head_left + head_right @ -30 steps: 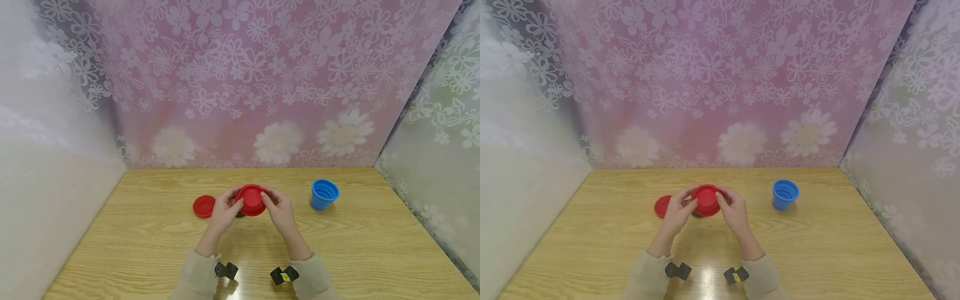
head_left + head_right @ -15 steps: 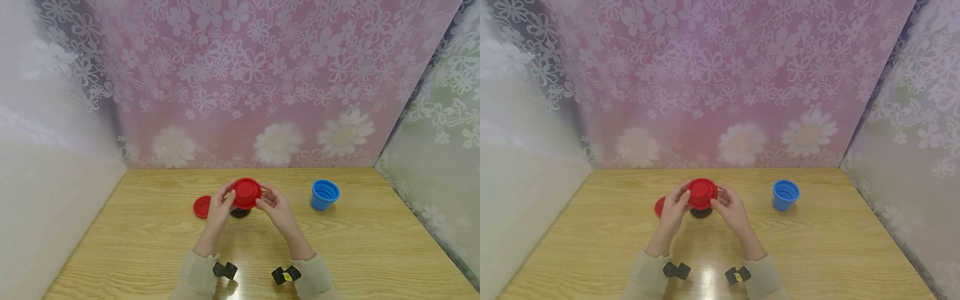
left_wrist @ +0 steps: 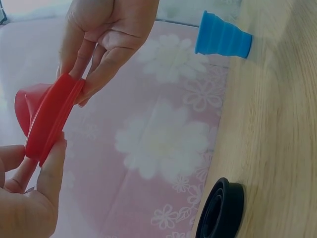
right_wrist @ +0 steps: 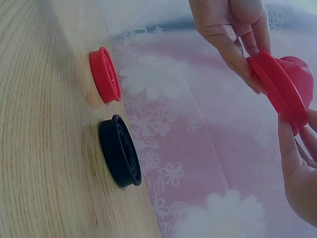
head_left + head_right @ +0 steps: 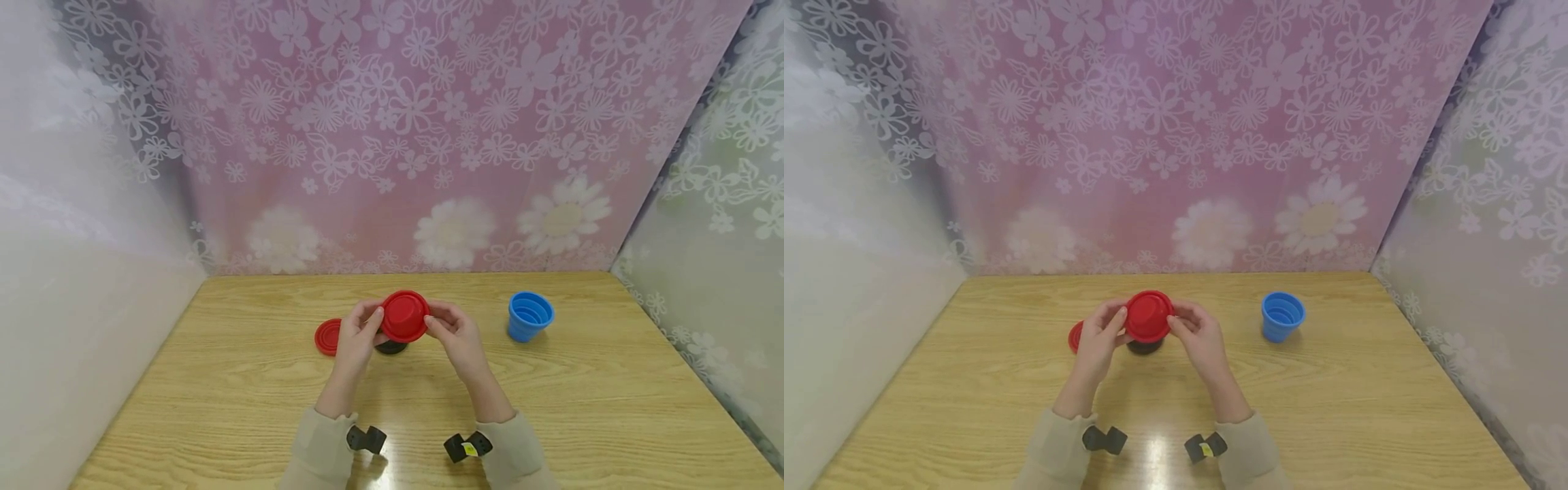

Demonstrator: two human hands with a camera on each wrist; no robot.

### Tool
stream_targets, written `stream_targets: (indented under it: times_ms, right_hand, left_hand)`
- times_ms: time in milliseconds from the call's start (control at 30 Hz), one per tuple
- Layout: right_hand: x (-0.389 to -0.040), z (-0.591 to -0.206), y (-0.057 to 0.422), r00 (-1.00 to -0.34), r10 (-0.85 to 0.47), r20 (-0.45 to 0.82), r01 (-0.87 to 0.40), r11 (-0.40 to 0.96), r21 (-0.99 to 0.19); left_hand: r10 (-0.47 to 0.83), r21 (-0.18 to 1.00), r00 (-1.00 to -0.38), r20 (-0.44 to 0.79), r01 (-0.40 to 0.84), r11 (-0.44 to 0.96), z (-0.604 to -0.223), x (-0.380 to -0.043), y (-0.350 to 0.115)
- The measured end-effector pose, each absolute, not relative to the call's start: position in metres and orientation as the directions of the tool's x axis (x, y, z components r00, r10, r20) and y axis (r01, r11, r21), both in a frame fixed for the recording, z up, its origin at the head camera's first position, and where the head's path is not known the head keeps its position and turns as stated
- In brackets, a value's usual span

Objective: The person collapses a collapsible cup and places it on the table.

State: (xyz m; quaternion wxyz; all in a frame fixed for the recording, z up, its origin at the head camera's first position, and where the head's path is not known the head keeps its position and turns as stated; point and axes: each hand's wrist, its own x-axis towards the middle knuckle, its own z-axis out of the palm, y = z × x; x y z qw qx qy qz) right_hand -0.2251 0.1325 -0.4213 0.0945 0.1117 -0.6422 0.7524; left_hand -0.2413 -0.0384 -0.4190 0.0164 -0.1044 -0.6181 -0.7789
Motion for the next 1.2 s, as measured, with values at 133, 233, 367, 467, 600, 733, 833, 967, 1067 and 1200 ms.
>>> stream_targets:
  times_ms: [133, 233, 367, 467, 600, 733, 833, 967, 1067, 1200]
  right_hand:
    - [-0.226, -0.421, 0.133, -0.966, 0.063, 0.25, -0.256, -0.116, -0.96]
    - [-0.227, -0.42, 0.134, -0.966, 0.107, 0.237, -0.246, -0.083, -0.966]
    - [-0.228, -0.421, 0.135, -0.963, 0.134, 0.236, -0.247, -0.077, -0.966]
    - [-0.229, -0.422, 0.135, -0.961, 0.141, 0.239, -0.253, -0.091, -0.963]
    - [-0.229, -0.423, 0.134, -0.955, 0.143, 0.258, -0.274, -0.106, -0.956]
    - [-0.228, -0.424, 0.134, -0.952, 0.142, 0.27, -0.286, -0.106, -0.952]
    - [-0.228, -0.423, 0.134, -0.953, 0.138, 0.27, -0.285, -0.104, -0.953]
    - [-0.228, -0.422, 0.133, -0.956, 0.112, 0.27, -0.282, -0.109, -0.953]
    - [-0.227, -0.422, 0.132, -0.961, 0.074, 0.265, -0.272, -0.122, -0.954]
    - [-0.225, -0.42, 0.13, -0.972, 0.013, 0.236, -0.235, -0.134, -0.963]
  left_hand:
    - [0.082, 0.966, -0.982, 0.169, 0.149, -0.209, -0.423, -0.244, -0.039]
    - [0.091, 0.969, -0.983, 0.158, 0.137, -0.207, -0.423, -0.246, -0.038]
    - [0.13, 0.974, -0.982, 0.138, 0.111, -0.196, -0.423, -0.246, -0.038]
    - [0.169, 0.977, -0.977, 0.126, 0.093, -0.19, -0.422, -0.245, -0.039]
    - [0.203, 0.981, -0.971, 0.126, 0.091, -0.173, -0.417, -0.241, -0.039]
    - [0.206, 0.982, -0.969, 0.139, 0.109, -0.153, -0.409, -0.236, -0.039]
    - [0.212, 0.975, -0.965, 0.155, 0.115, -0.191, -0.408, -0.235, -0.039]
    - [0.213, 0.963, -0.965, 0.149, 0.093, -0.254, -0.415, -0.24, -0.039]
    - [0.203, 0.963, -0.968, 0.145, 0.091, -0.254, -0.421, -0.243, -0.039]
    - [0.202, 0.965, -0.964, 0.174, 0.125, -0.232, -0.422, -0.243, -0.04]
